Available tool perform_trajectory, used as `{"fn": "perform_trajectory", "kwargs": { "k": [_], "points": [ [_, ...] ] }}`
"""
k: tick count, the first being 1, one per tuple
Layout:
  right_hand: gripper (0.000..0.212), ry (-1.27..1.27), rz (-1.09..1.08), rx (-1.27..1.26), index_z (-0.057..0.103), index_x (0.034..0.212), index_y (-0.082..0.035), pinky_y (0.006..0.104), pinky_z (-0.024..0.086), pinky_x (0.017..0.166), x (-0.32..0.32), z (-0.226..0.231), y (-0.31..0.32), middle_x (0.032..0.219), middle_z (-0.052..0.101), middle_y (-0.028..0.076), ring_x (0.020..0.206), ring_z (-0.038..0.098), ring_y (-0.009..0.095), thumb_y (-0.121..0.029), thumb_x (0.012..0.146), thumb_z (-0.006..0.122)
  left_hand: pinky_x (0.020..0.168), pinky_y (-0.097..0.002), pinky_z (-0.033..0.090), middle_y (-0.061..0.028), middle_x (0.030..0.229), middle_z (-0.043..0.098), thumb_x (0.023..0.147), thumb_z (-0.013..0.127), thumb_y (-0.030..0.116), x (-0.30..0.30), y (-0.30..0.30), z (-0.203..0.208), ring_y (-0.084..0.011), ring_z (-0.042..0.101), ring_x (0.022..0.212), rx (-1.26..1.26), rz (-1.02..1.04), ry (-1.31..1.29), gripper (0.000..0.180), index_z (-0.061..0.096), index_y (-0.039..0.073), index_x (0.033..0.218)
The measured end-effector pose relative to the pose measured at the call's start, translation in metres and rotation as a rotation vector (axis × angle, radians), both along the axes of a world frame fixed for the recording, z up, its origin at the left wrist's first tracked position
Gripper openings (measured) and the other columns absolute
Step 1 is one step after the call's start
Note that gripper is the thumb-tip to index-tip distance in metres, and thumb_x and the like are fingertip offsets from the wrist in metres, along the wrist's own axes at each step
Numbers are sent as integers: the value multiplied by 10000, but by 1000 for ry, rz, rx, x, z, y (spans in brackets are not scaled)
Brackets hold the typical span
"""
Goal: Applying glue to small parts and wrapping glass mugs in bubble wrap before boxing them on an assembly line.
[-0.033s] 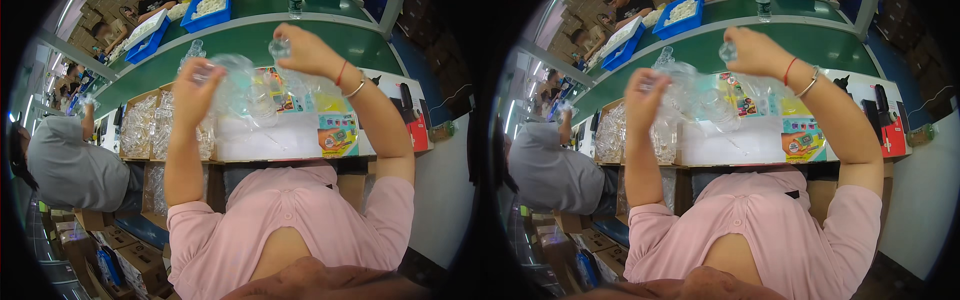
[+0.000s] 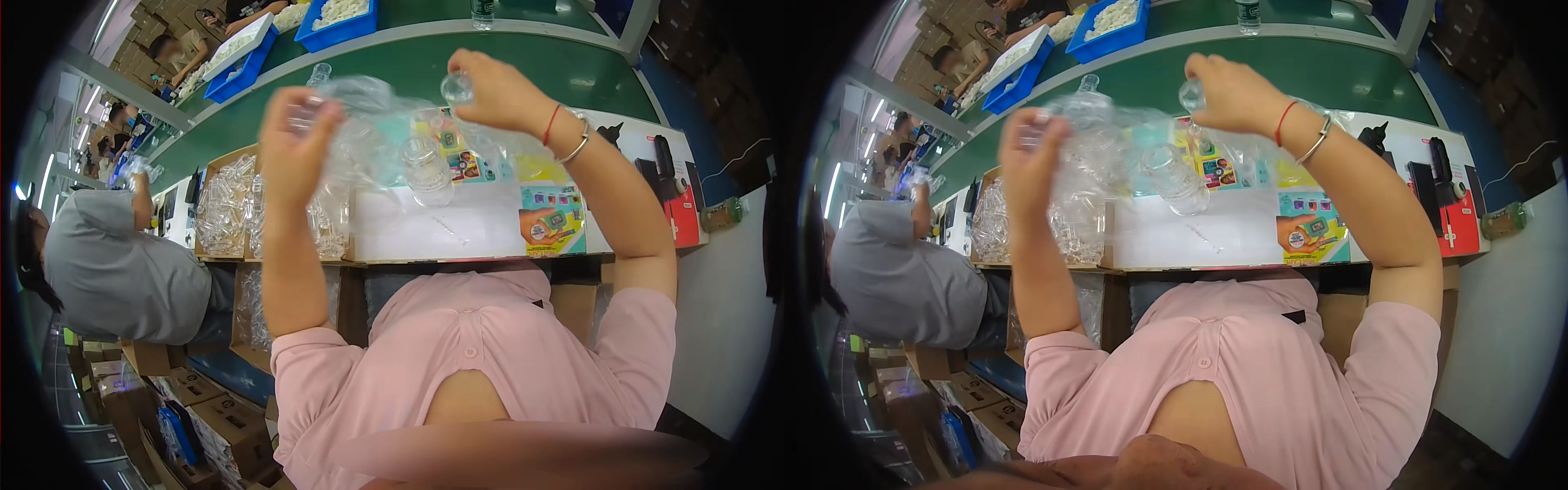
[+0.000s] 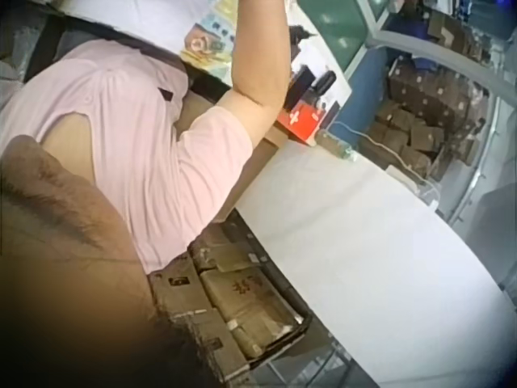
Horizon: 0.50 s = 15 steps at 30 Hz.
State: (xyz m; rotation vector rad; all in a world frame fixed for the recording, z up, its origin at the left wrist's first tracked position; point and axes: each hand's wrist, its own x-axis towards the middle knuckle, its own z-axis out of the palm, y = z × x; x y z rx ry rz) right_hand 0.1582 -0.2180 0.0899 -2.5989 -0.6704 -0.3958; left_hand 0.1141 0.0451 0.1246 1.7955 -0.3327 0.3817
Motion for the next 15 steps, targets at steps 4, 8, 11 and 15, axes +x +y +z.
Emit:
{"fn": "perform_trajectory", "kwargs": {
  "k": [4, 8, 11, 15],
  "points": [
    [480, 123, -68, -115, 450, 1032, -63, 372, 453, 787, -6, -27, -2, 1020, 529, 154, 908, 538, 342, -240, 658, 695, 640, -186, 384, -2, 771, 563, 796, 646, 183, -12, 26, 48, -62, 506, 702, -174, 32, -373, 180, 578, 21, 831],
    [457, 57, -51, -146, 485, 1034, -58, 359, 451, 791, -9, 3, -9, 1018, 529, 157, 888, 552, 315, -278, 688, 688, 625, -183, 361, 3, 726, 548, 799, 648, 213, -16, 46, 54, -56, 483, 665, -69, -28, -403, 207, 604, 11, 791],
    [353, -143, 87, 139, 519, 1015, -27, 328, 441, 814, -8, 55, -1, 973, 553, 134, 883, 558, 245, -290, 794, 598, 584, -184, 331, 1, 706, 519, 751, 701, 262, -10, 29, 48, -50, 435, 617, -57, -39, -389, 302, 625, 4, 889],
    [289, 93, 650, 827, 540, 1015, -49, 237, 461, 635, -33, 117, 43, 889, 577, 61, 752, 552, 98, -240, 811, 614, 583, -184, 349, -7, 748, 543, 716, 734, 253, -18, -26, 52, -56, 466, 637, -123, -430, -322, 382, 591, -4, 959]
  ]
}}
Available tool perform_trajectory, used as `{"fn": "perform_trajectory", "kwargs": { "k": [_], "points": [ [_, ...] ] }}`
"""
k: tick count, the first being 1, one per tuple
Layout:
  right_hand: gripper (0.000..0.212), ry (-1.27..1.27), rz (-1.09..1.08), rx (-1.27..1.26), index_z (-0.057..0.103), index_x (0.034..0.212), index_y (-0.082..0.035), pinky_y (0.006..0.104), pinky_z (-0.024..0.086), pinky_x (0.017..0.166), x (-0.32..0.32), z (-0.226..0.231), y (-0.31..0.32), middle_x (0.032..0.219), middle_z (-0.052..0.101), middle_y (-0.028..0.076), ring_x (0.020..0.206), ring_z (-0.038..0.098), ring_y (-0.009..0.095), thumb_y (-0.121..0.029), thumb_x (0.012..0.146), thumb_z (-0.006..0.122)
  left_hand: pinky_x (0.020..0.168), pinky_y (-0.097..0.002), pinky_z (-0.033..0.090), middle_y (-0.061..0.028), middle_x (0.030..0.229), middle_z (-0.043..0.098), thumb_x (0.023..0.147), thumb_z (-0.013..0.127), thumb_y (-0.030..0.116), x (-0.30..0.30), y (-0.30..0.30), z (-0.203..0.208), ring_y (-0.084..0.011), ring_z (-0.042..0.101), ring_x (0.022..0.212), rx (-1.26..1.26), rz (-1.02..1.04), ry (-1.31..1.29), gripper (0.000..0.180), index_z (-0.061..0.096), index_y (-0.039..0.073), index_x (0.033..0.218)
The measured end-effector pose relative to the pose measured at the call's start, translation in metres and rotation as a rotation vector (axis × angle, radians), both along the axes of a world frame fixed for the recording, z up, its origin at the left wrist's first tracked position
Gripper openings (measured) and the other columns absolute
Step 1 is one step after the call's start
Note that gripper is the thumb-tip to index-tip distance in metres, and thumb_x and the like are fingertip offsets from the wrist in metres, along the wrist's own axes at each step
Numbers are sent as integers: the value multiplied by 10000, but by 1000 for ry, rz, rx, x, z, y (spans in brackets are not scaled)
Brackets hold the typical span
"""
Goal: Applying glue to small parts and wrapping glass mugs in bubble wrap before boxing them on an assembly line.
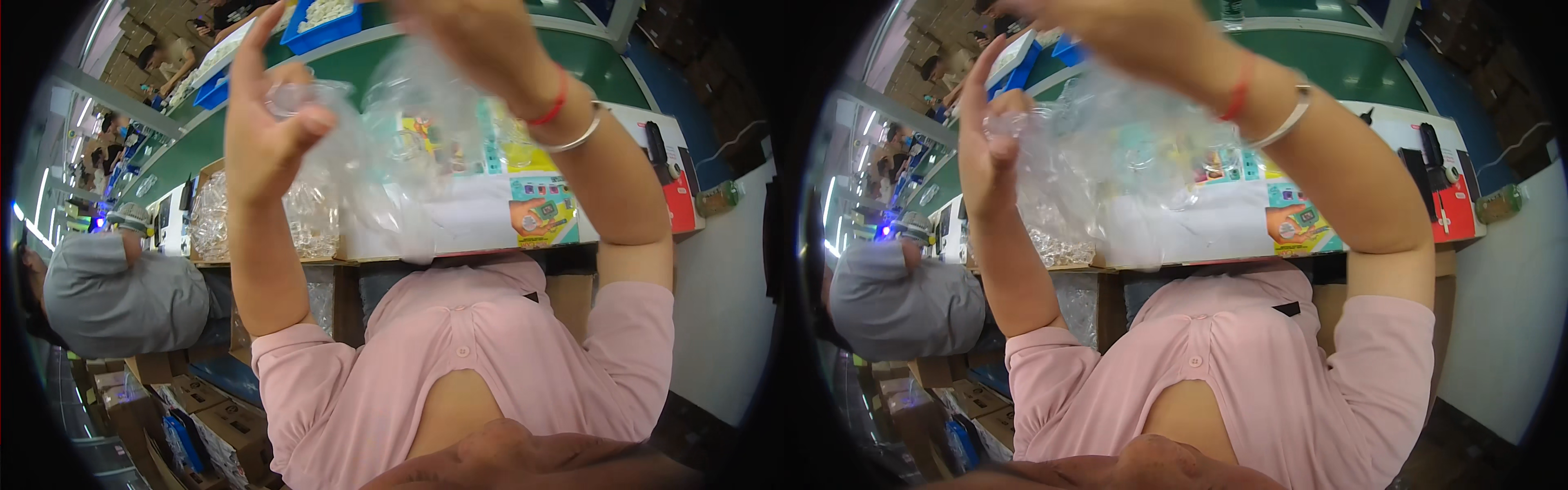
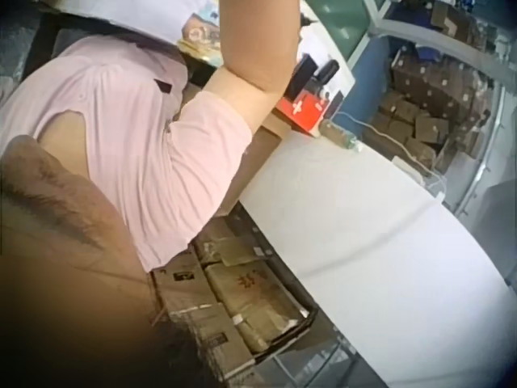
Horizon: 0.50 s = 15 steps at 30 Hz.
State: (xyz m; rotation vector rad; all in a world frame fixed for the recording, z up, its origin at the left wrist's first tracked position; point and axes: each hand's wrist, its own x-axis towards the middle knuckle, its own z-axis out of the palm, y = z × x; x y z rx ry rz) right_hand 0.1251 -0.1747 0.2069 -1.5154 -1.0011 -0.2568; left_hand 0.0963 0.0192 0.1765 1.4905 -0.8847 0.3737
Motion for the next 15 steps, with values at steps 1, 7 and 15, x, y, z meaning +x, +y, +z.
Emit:
{"fn": "perform_trajectory", "kwargs": {
  "k": [1, 7, 15],
  "points": [
    [384, -804, -566, -31, 616, 918, -57, 305, 482, 579, 25, -20, 16, 751, 629, 118, 663, 618, 210, -393, 733, 640, 586, -187, 361, -14, 777, 554, 708, 739, 238, -7, -32, 3, -65, 486, 654, -38, -3, 8, 412, 572, -4, 996],
    [383, -82, 79, -74, 622, 853, 0, 218, 456, 662, -57, 18, -11, 785, 608, 85, 709, 567, 126, -377, 790, 602, 596, -225, 394, -29, 694, 565, 745, 665, 116, -33, 12, 2, -118, 523, 657, 475, 253, 71, 168, 592, -16, 818],
    [237, 72, -475, 324, 513, 976, 24, 300, 420, 822, -76, -72, -151, 925, 558, 84, 862, 541, 168, -187, 893, 444, 628, -415, 445, -243, 825, 583, 795, 627, 176, -93, 285, -123, -364, 567, 711, 568, 1823, -589, 304, 533, -94, 898]
  ]
}}
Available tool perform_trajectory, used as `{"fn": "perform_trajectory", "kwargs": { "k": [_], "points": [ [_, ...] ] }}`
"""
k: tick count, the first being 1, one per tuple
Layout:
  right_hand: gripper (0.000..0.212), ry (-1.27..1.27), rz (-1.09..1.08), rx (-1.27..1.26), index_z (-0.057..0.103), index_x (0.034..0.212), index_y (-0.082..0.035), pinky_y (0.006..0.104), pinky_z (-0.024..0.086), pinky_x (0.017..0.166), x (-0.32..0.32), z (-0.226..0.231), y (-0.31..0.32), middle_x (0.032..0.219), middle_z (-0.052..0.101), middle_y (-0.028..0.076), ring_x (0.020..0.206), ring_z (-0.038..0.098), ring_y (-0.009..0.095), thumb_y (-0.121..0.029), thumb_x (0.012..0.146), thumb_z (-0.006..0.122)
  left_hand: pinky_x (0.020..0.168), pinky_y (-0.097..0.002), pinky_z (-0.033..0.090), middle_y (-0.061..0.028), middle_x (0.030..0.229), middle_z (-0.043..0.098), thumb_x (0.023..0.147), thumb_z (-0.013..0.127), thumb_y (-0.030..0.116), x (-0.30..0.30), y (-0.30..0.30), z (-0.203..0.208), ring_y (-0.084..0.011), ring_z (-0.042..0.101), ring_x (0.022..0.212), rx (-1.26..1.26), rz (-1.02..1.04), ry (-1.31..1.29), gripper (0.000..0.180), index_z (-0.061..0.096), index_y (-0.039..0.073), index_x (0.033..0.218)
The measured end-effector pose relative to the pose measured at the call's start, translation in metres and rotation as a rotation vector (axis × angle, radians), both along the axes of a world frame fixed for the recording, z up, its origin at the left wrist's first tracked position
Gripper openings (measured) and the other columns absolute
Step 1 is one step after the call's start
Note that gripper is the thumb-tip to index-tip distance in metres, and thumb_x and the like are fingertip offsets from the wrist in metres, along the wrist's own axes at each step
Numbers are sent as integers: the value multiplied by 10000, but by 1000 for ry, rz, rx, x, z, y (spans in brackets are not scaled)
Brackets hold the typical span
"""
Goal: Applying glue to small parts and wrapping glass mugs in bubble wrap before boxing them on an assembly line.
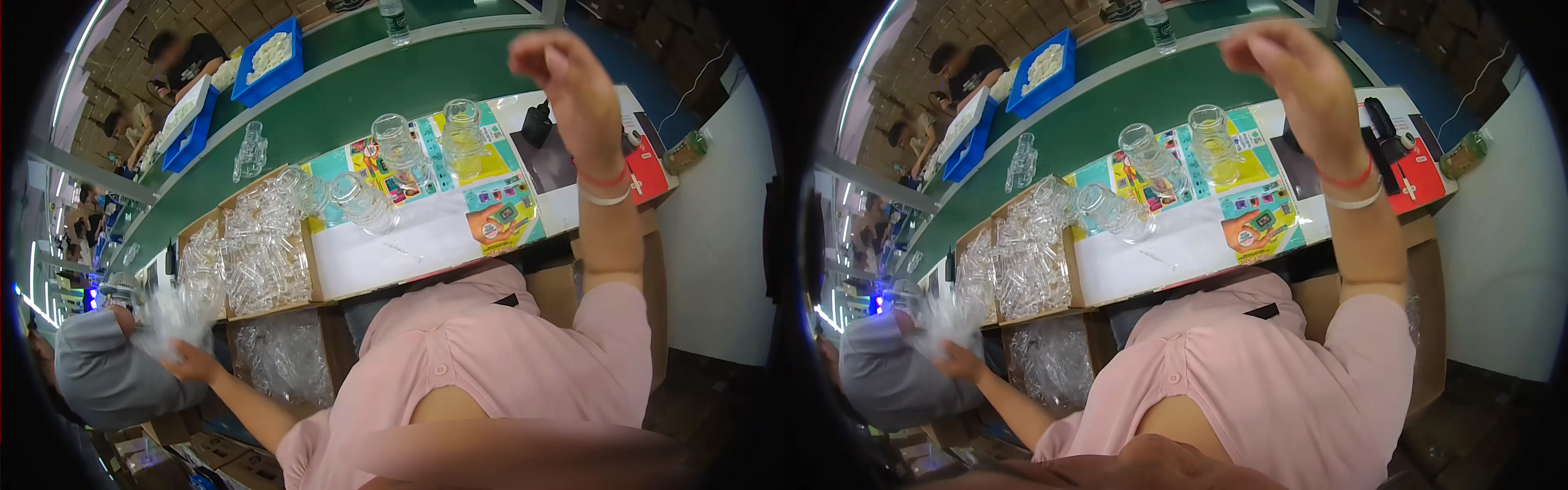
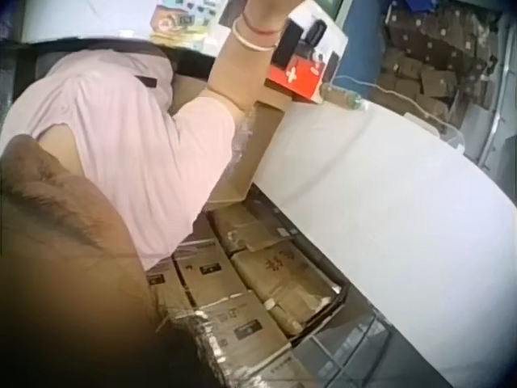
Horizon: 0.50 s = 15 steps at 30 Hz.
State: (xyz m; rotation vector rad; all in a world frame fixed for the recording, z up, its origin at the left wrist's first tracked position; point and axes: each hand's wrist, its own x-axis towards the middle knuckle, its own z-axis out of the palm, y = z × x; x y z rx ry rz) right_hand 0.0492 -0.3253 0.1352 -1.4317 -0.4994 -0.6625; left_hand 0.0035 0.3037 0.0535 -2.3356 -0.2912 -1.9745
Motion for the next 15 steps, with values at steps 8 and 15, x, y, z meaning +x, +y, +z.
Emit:
{"fn": "perform_trajectory", "kwargs": {
  "k": [8, 15],
  "points": [
    [161, 315, -456, 50, 500, 989, 10, 231, 419, 774, -35, -164, -25, 972, 543, 72, 843, 514, 103, -95, 867, 495, 763, -488, 408, -242, 964, 580, 841, 436, 239, -136, 99, -355, -407, 548, 833, -162, 272, 1563, 353, 592, -76, 879],
    [472, 372, -797, 46, 336, 1213, 9, 256, 381, 896, -15, -228, -76, 1186, 429, 136, 1040, 466, 164, -116, 829, 579, 828, -412, 438, -156, 1098, 567, 785, 542, 348, -116, 33, -402, -319, 512, 1043, -1059, -202, 2322, 471, 533, 25, 1128]
  ]
}}
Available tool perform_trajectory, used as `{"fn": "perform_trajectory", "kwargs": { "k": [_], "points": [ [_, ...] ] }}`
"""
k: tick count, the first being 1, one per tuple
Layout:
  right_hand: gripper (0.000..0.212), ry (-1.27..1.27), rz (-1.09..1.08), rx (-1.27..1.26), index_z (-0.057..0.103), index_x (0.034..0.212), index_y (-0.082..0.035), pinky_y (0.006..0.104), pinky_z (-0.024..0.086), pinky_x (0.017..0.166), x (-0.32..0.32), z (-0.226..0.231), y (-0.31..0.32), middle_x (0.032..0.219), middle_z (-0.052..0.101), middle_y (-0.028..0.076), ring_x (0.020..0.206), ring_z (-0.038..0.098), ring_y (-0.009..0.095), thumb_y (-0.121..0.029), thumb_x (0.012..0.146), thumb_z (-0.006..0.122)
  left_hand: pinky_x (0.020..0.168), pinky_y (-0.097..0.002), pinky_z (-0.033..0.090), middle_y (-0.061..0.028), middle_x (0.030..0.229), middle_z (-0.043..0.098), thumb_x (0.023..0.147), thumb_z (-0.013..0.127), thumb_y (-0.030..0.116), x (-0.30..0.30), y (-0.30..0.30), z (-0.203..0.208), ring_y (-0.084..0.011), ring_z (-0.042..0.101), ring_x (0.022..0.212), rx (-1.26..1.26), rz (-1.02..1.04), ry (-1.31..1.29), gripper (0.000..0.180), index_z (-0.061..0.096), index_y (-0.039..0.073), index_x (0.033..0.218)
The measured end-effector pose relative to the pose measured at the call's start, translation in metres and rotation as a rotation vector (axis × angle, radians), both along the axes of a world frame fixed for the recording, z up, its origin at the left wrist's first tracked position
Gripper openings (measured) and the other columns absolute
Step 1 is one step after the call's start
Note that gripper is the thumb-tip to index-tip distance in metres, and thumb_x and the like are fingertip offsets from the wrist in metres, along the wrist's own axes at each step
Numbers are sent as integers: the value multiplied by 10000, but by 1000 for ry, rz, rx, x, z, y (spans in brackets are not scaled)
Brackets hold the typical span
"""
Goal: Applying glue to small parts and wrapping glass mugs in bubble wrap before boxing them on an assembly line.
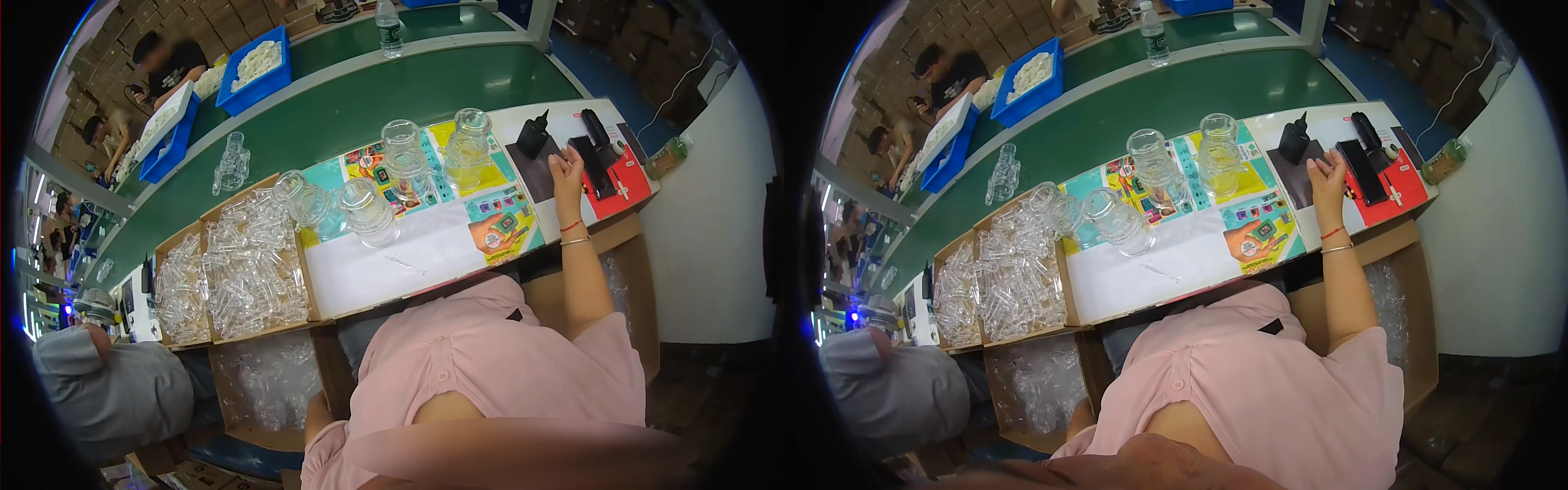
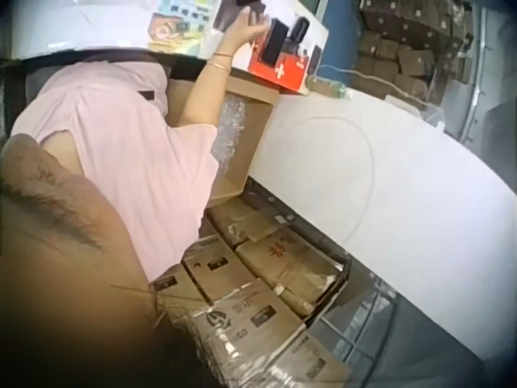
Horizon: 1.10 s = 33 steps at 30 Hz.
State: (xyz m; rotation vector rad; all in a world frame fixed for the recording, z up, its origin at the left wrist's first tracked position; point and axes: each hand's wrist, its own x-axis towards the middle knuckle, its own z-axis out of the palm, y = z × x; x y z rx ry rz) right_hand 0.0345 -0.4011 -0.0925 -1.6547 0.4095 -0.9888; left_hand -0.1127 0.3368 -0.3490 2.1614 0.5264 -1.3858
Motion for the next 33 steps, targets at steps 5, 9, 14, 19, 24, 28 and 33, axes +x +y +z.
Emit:
{"fn": "perform_trajectory", "kwargs": {
  "k": [5, 9, 14, 19, 24, 28, 33],
  "points": [
    [629, 88, 0, 13, 230, 1284, 27, 287, 303, 989, 28, -7, -5, 1279, 349, 204, 1185, 381, 228, -158, 817, 607, 836, -403, 434, -144, 1127, 550, 799, 522, 365, 2, 0, 20, -298, 502, 1056, -20, -214, 99, 477, 508, 74, 1177],
    [657, 40, 145, 162, 238, 1282, 27, 291, 287, 992, 40, 8, 5, 1234, 408, 170, 1158, 398, 209, -172, 798, 636, 841, -396, 430, -134, 1151, 536, 809, 506, 379, 25, 11, 41, -280, 494, 1067, -37, -353, 175, 485, 488, 113, 1215],
    [579, 140, 176, 55, 385, 1190, 38, 287, 353, 915, 58, -18, -12, 1150, 496, 113, 1065, 463, 178, -157, 738, 689, 845, -389, 437, -123, 1201, 508, 794, 528, 399, 47, -8, 143, -266, 489, 1083, -3, -283, 205, 507, 474, 145, 1230],
    [438, 271, 103, -137, 499, 1114, 42, 300, 393, 846, 56, -34, -44, 1050, 571, 111, 924, 524, 194, -227, 791, 621, 781, -312, 451, -75, 937, 625, 853, 515, 176, 85, -8, 223, -186, 590, 847, -285, -208, -590, 227, 592, 32, 1010],
    [459, 393, -76, -301, 584, 1012, 45, 289, 420, 795, 69, -47, -61, 952, 630, 102, 850, 570, 171, -317, 746, 683, 552, -210, 405, -18, 689, 578, 828, 572, 154, 118, -28, 319, -70, 514, 613, -527, 468, -1150, 134, 584, 21, 841],
    [409, 233, -74, -299, 556, 1043, 59, 286, 420, 807, 51, -30, -35, 998, 603, 111, 875, 555, 182, -251, 792, 648, 546, -305, 427, -91, 633, 584, 771, 608, 166, 169, -1, 336, -195, 550, 560, 313, 314, -1571, 169, 598, -1, 751],
    [340, 46, 117, 33, 485, 1112, 48, 315, 517, 809, 8, -9, -17, 1090, 505, 101, 942, 529, 172, -155, 851, 566, 669, -363, 475, -153, 813, 630, 728, 641, 232, 230, 81, 301, -282, 613, 766, 592, 533, -1366, 237, 619, 7, 801]
  ]
}}
